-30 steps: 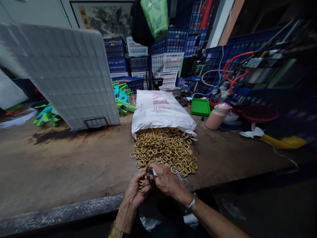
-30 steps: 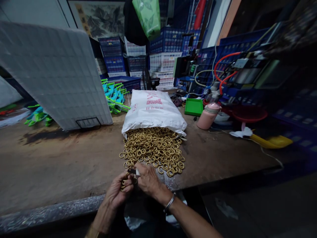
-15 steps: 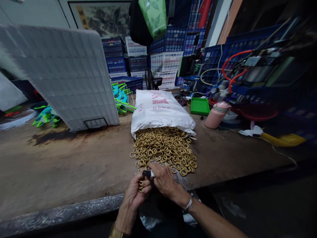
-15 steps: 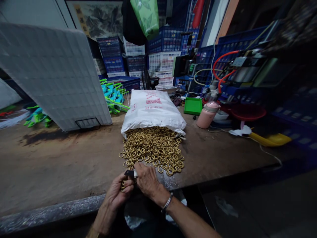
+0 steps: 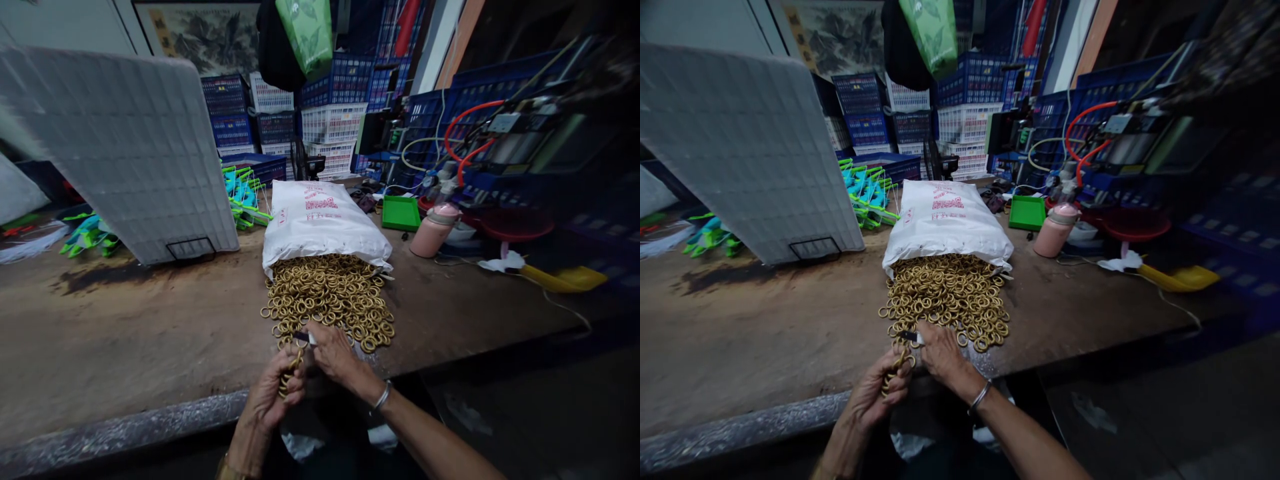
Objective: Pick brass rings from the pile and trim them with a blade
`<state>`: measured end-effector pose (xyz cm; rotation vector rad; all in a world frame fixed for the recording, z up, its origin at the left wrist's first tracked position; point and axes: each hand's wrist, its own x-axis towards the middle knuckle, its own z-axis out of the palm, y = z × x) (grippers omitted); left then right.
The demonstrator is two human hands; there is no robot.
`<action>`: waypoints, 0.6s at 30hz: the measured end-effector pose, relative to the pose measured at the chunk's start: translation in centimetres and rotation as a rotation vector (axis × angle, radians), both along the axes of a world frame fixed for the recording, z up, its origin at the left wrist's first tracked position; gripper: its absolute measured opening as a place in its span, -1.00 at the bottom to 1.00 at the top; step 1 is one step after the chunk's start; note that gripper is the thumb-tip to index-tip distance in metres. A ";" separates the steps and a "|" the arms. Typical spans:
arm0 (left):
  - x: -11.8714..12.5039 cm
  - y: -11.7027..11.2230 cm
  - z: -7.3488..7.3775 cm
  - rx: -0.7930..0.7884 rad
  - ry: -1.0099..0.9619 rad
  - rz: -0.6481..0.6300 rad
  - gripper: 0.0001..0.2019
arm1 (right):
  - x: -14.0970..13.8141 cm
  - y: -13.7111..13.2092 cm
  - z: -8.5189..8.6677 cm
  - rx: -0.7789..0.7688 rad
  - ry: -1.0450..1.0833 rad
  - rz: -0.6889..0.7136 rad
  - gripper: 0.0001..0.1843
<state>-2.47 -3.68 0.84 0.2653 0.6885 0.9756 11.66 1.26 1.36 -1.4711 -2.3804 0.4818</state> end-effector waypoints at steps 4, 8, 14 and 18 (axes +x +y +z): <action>0.6 -2.3 -0.9 -0.059 0.081 -0.169 -0.83 | 0.4 0.5 -1.5 -0.022 0.107 -0.089 -0.64; 1.9 -5.0 -3.6 -0.177 0.230 -0.289 -0.92 | 0.4 0.1 -2.6 -0.072 0.217 -0.053 -0.72; 4.3 -5.8 -6.9 -0.283 0.281 -0.235 -0.92 | -0.4 -0.1 -3.5 -0.077 0.201 -0.103 -0.77; 6.3 -4.8 -9.2 -0.413 0.222 -0.142 -0.92 | -1.5 -0.2 -3.9 -0.042 0.040 -0.153 -0.80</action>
